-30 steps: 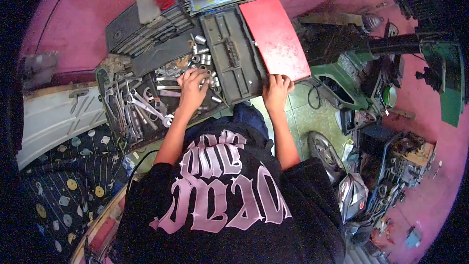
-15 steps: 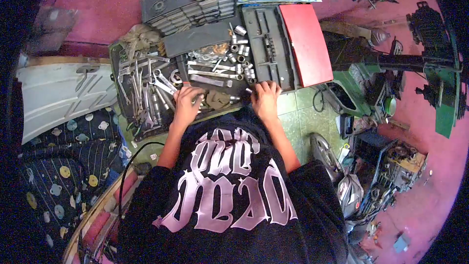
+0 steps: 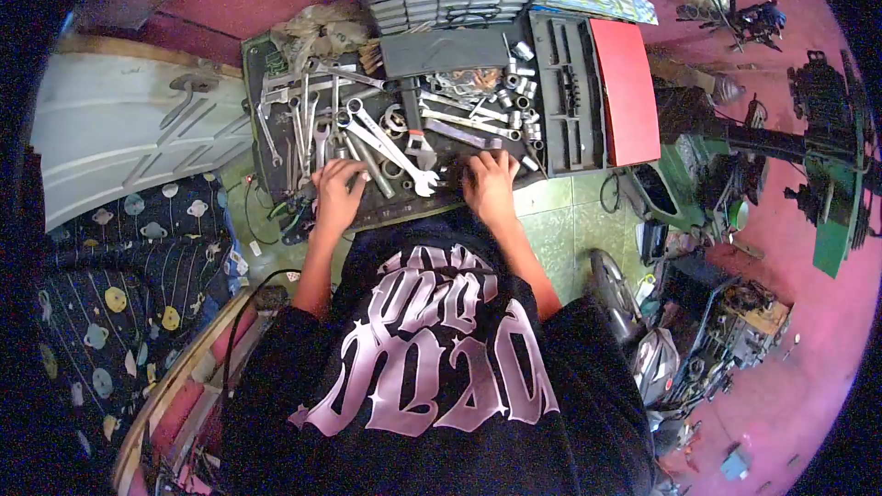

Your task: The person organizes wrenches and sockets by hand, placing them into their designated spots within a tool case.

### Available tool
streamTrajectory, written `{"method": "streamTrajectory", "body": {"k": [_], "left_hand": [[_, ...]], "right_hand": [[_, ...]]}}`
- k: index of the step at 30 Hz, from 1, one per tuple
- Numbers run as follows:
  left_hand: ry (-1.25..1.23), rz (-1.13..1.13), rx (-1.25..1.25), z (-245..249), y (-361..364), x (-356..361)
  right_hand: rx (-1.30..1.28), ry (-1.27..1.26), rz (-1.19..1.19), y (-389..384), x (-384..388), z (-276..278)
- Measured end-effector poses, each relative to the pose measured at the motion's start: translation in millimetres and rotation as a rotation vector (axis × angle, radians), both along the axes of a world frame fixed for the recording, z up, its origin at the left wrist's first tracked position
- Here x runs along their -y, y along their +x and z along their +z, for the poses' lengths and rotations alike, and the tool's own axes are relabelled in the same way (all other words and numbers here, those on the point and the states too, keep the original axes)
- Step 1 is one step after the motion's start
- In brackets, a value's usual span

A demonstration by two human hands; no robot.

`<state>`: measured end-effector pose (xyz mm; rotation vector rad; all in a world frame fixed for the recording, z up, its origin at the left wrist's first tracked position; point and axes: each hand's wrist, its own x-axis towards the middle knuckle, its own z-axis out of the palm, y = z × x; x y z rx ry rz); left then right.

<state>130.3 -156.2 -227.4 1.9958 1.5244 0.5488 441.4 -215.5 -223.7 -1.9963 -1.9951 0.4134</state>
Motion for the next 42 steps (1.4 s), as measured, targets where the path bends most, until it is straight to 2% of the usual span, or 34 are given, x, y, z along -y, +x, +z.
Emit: {"method": "streamTrajectory", "body": {"k": [7, 12, 19, 22, 25, 27, 30, 32, 35, 39, 42], "left_hand": [[0.031, 0.112, -0.011, -2.4, -29.0, 15.6], [0.033, 0.256, -0.044, -3.9, -22.2, 41.2], [-0.032, 0.247, -0.106, 3.3, -9.6, 66.9], [-0.018, 0.251, -0.134, 7.3, -1.6, 66.3], [-0.037, 0.241, -0.164, 10.8, 10.1, 64.3], [-0.033, 0.230, -0.184, 12.0, 15.9, 62.9], [-0.031, 0.196, -0.237, 12.6, 20.1, 56.3], [-0.035, 0.208, -0.255, 12.2, 21.4, 48.6], [-0.026, 0.250, -0.283, 13.5, 24.0, 33.2], [0.037, 0.310, -0.312, 18.3, 30.4, 6.5], [0.070, 0.324, -0.333, 13.3, 36.1, -13.4]], "right_hand": [[-0.015, 0.098, 0.129, -9.5, -17.6, 4.9], [0.018, 0.031, 0.162, -19.5, -39.6, 0.2], [-0.087, 0.021, 0.182, -10.0, -56.5, -8.6], [-0.016, 0.059, 0.070, 12.7, -55.3, -9.7], [0.030, -0.018, -0.055, 46.0, -49.3, -9.4], [0.061, 0.013, -0.061, 68.7, -42.5, -18.0], [0.058, -0.079, -0.036, 86.1, -34.9, -17.3], [0.016, -0.158, 0.137, 93.6, -29.8, -18.0], [-0.010, -0.104, 0.201, 86.9, -23.3, -20.0], [-0.023, -0.211, 0.257, 70.4, -18.5, -8.9], [0.081, -0.214, 0.303, 60.1, -13.2, -15.7]]}}
